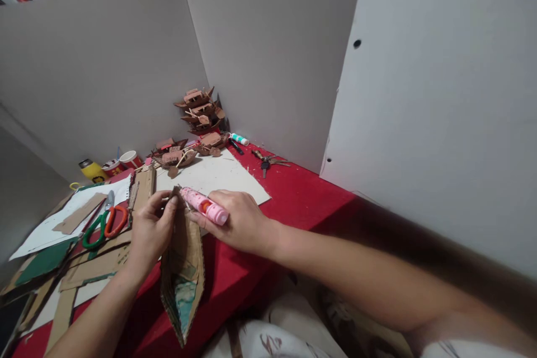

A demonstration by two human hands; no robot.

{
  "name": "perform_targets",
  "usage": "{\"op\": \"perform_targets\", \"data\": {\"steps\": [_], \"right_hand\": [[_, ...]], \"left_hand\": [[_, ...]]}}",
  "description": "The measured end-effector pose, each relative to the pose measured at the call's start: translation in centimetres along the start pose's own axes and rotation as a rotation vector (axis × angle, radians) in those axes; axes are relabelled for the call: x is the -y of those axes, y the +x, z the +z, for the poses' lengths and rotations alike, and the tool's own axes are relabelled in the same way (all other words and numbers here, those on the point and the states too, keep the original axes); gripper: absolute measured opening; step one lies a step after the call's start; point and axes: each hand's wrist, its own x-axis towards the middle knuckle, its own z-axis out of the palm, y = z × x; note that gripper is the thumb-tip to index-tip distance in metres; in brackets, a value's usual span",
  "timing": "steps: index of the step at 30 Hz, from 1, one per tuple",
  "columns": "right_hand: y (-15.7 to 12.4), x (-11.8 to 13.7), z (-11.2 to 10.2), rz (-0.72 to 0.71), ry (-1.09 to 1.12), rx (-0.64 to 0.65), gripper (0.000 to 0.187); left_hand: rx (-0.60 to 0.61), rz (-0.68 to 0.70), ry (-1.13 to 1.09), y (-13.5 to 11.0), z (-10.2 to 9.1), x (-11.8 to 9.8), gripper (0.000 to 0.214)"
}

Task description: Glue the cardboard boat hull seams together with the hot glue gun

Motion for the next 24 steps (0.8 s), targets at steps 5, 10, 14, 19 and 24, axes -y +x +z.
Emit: {"op": "perform_targets", "data": {"steps": [5,10,14,19,24], "right_hand": [[0.0,0.1,0.1,0.035,-0.014,0.019,0.034],[-0.3,0.3,0.0,0.044,-0.017,0.056,0.036],[-0.5,0.3,0.1,0.053,-0.013,0.070,0.036],[-0.7,0.4,0.2,0.066,-0.012,0.096,0.037],[-1.0,0.4,0.4,0.116,-0.027,0.132,0.038]], "left_hand": [[0.006,0.007,0.038,0.1,0.0,0.2,0.023],[-0.004,0.015,0.053,0.1,0.0,0.2,0.023],[-0.002,0.027,0.054,0.0,0.0,0.2,0.023],[-0.037,0.071,0.090,0.1,0.0,0.3,0.021],[-0.053,0.095,0.144,0.0,0.0,0.2,0.020]]}}
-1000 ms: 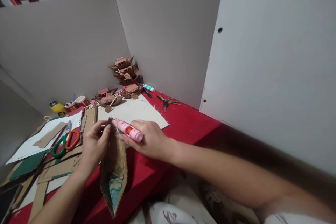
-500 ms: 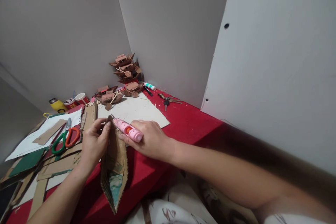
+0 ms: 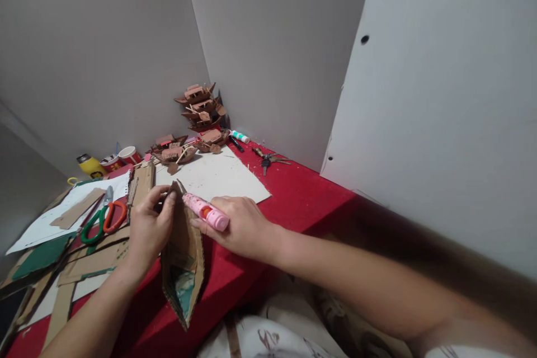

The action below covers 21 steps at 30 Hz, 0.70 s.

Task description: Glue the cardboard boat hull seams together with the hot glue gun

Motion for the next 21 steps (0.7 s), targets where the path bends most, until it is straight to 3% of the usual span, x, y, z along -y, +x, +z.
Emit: {"op": "perform_targets", "data": {"steps": [17,21], "right_hand": [[-1.0,0.6,0.1,0.034,-0.051,0.093,0.042],[-0.9,0.3,-1.2,-0.005,-0.026,0.016,0.041]], "left_hand": [[-0.041,0.006,0.055,0.1,-0.1,0.4,0.022],[-0.034,-0.057,-0.001,0.6,-0.3,0.8,0.021]]}}
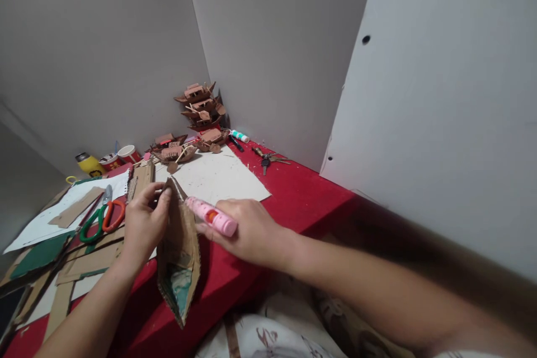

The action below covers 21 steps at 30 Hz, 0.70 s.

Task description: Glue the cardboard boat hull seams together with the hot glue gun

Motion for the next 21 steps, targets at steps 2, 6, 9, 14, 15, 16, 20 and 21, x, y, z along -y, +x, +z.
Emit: {"op": "perform_targets", "data": {"steps": [2,6,9,14,15,16,20,21], "right_hand": [[0.8,-0.9,-0.7,0.052,-0.076,-0.077,0.044],[3.1,-3.8,-1.0,0.248,-0.413,-0.005,0.044],[4.3,-5.6,-0.7,0.303,-0.568,0.164,0.041],[4.0,-6.5,-1.9,0.268,-0.591,0.352,0.050],[3.8,-6.3,-2.4,0.248,-0.581,0.357,0.052],[3.6,-5.9,-2.8,0.224,-0.561,0.341,0.052],[3.2,-2.9,-3.1,0.094,-0.175,0.095,0.036],[3.3,-2.0,-2.7,0.081,-0.033,0.048,0.033]], "left_hand": [[0.016,-0.033,-0.064,0.3,0.0,0.2,0.018],[0.065,-0.084,-0.198,0.4,0.2,0.3,0.016],[0.088,-0.090,-0.213,0.1,0.3,0.0,0.017],[0.095,-0.070,-0.136,-0.4,0.4,-0.2,0.019],[0.099,-0.070,-0.129,-0.5,0.5,-0.2,0.019],[0.105,-0.070,-0.128,-0.5,0.5,-0.2,0.019],[0.114,-0.052,-0.132,-0.7,0.8,-0.4,0.019],[0.116,-0.042,-0.133,-0.8,0.8,-0.5,0.019]]}}
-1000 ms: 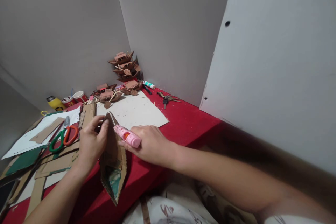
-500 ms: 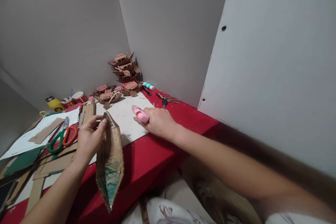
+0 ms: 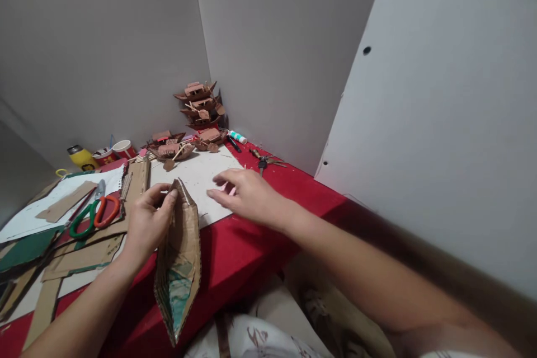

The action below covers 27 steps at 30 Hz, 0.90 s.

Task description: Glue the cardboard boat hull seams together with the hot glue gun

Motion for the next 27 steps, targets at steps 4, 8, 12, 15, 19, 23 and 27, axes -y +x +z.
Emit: {"op": "perform_targets", "data": {"steps": [4,8,12,15,19,23,27], "right_hand": [[0.8,2.7,2.5,-0.072,0.191,-0.125,0.023],[1.5,3.2,3.9,-0.091,0.197,-0.175,0.013],[1.7,3.0,4.2,-0.093,0.187,-0.185,0.012],[1.6,2.9,4.2,-0.087,0.166,-0.179,0.013],[1.5,2.9,4.4,-0.092,0.166,-0.187,0.012],[1.5,2.7,4.6,-0.119,0.186,-0.198,0.012],[1.6,2.7,4.6,-0.132,0.188,-0.197,0.011]], "left_hand": [[0.014,0.033,-0.036,-0.4,0.3,-0.3,0.019],[0.006,0.049,-0.042,-0.7,0.5,-0.3,0.019],[-0.015,0.057,-0.055,-0.8,0.8,-0.1,0.019],[-0.024,0.070,-0.065,-0.8,0.9,0.0,0.018],[-0.020,0.071,-0.079,-0.8,1.0,0.0,0.019],[-0.021,0.079,-0.103,-1.0,1.1,0.2,0.020],[-0.016,0.072,-0.134,-1.1,1.2,0.2,0.019]]}}
